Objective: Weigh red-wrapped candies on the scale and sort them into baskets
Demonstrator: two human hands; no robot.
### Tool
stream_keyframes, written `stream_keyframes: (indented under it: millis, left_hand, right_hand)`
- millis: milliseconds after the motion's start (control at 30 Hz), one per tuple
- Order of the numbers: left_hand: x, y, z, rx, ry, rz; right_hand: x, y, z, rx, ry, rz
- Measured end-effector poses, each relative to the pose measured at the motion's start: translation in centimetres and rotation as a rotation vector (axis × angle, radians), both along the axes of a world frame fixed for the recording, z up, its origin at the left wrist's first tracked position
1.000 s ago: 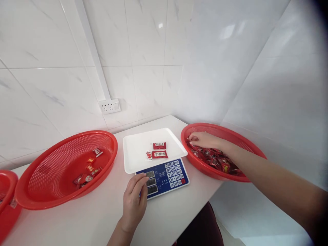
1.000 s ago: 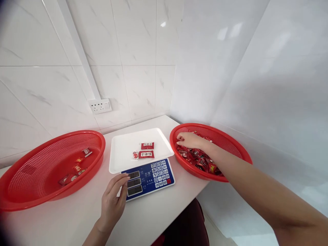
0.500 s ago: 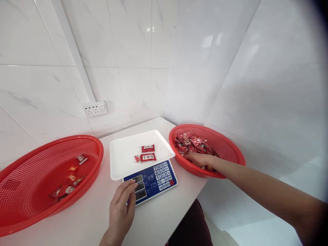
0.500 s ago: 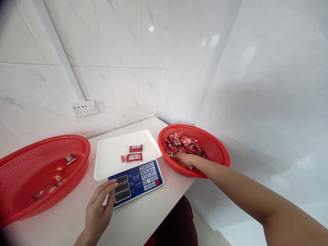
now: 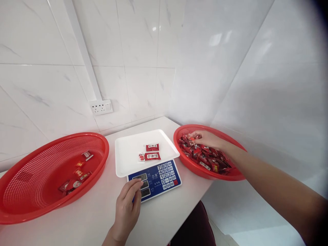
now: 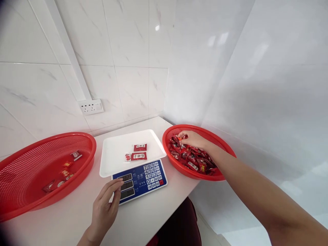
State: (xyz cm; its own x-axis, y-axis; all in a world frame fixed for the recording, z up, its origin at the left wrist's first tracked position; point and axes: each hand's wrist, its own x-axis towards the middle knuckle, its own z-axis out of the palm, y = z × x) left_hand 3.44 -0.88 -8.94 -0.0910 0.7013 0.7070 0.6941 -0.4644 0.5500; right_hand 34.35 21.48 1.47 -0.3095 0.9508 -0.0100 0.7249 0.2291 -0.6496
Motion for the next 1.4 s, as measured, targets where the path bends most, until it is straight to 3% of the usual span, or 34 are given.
stream_keyframes:
  millis: [100, 200, 300, 400, 567, 733, 1100, 1233, 1400]
  left_hand:
    - [0.7, -0.3, 0.6, -0.151, -0.255, -0.062]
    - [1.7, -0.9, 1.7, -0.409, -0.678, -0.251]
    - [2.6, -1.3, 2.8, -0.590, -0.971, -0.489]
    - [3.3, -1.5, 3.8, -0.635, -1.153, -0.644]
    - [3.1, -1.1, 5.1, -0.614, -1.426, -0.627]
    - [2.0, -0.7, 5.1, -0.641, -1.532, -0.502]
    - [1.9, -0.9, 3.6, -0.665, -1.482, -0.401]
    - [1.2, -1.3, 3.1, -0.638, -1.466, -0.330]
    - [0.9, -1.8, 2.9, -0.649, -1.423, -0.349]
  right_hand:
    - [-2.9, -1.8, 1.8, -0.075, 0.313, 0.030]
    - [-7.2, -5.0, 2.9, -0.222, 0.502, 0.176]
    - [-11.3, -8.5, 2.9, -0.326, 0.502, 0.351]
    - [-14.6, -11.5, 2.0, -0.266, 0.392, 0.558]
    - [-17.4, -14.0, 0.1, -0.032, 0.221, 0.819]
    - [-17.3, -13.9, 0.2, -0.086, 0.172, 0.930]
    - [-16.6, -13.7, -0.4, 0.015, 0.263, 0.732]
    - [-16.8, -11.4, -0.4, -0.135, 0.324, 0.550]
    - [-17.5, -7.0, -0.3, -0.316, 0.607, 0.254]
